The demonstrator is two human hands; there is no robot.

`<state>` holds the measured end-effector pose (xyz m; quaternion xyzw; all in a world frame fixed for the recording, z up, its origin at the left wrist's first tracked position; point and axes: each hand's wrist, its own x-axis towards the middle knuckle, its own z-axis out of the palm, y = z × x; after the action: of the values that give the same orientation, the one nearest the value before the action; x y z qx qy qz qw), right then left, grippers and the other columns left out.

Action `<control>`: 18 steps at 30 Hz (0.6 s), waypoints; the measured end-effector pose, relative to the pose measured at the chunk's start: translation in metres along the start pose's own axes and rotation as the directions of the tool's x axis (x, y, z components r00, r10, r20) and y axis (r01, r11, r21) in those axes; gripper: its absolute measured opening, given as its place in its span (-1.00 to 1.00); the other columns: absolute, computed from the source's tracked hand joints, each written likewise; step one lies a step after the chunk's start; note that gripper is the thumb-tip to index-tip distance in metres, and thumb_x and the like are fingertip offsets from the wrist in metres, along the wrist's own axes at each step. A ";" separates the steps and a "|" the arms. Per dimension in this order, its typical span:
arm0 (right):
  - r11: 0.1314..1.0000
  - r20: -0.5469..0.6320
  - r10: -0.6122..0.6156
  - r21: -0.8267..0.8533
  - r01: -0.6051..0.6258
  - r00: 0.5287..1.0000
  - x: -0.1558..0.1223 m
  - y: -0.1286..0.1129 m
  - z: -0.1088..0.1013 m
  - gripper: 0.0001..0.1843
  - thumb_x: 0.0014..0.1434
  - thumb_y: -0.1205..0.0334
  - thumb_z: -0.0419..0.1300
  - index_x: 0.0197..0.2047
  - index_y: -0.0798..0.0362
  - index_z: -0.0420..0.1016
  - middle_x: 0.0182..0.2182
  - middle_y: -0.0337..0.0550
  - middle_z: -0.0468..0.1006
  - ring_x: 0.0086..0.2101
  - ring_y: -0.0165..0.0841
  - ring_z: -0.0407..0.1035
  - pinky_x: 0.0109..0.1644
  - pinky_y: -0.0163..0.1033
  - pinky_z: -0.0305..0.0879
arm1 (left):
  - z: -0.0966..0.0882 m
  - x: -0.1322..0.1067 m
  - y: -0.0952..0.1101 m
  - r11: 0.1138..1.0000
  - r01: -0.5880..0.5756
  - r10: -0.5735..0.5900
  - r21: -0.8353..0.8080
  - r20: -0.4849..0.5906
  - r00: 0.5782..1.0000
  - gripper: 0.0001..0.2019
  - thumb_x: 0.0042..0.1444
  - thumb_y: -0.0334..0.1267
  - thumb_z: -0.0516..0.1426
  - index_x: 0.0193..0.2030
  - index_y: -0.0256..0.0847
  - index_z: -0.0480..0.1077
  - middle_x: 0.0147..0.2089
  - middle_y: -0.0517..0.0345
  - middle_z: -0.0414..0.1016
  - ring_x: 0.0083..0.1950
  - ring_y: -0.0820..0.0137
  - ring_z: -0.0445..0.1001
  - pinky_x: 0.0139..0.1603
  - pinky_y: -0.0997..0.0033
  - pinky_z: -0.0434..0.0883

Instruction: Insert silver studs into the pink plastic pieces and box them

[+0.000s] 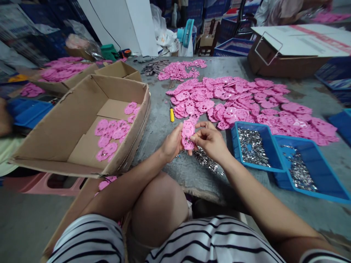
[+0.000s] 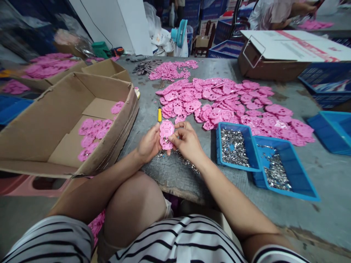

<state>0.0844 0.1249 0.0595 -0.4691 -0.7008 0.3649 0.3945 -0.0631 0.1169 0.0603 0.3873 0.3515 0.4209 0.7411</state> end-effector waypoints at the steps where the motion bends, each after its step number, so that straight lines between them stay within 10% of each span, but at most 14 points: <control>1: 1.000 -0.003 0.003 0.007 -0.003 1.000 0.000 0.000 0.000 -0.75 0.08 0.22 0.26 -0.60 0.04 0.43 -0.18 -0.06 0.40 -0.11 -0.21 0.33 -0.13 -0.09 0.37 | 0.000 0.000 0.000 1.000 -0.003 0.003 0.002 0.000 1.000 -0.45 0.27 0.12 -0.17 0.06 -0.28 0.36 -0.36 -0.03 0.51 -0.40 0.28 0.52 -0.61 0.47 0.33; 11: 0.955 -0.064 0.072 0.293 -0.050 0.995 -0.005 0.012 0.013 -0.77 0.01 0.08 0.27 -0.45 0.03 0.34 -0.16 -0.11 0.41 -0.49 -0.47 0.23 -0.48 -0.25 0.27 | 0.003 -0.001 0.003 1.000 0.013 -0.013 -0.011 0.008 1.000 -0.49 0.24 0.14 -0.12 -0.01 -0.25 0.34 -0.38 0.03 0.50 -0.33 0.29 0.55 -0.57 0.50 0.38; 18: 0.980 -0.400 0.169 0.168 -0.110 0.901 0.013 0.034 -0.049 -0.89 0.01 0.21 0.21 -0.37 0.01 0.36 -0.44 -0.23 0.39 -0.53 -0.45 0.17 -0.47 -0.28 0.15 | -0.002 -0.006 -0.002 0.991 -0.067 0.068 0.117 -0.003 0.998 -0.59 -0.09 -0.25 0.26 -0.13 -0.21 0.19 -0.32 0.08 0.55 -0.46 0.38 0.53 -0.61 0.51 0.37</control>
<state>0.1380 0.1539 0.0532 -0.5555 -0.5386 0.3337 0.5385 -0.0668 0.1114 0.0591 0.4402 0.3650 0.4258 0.7012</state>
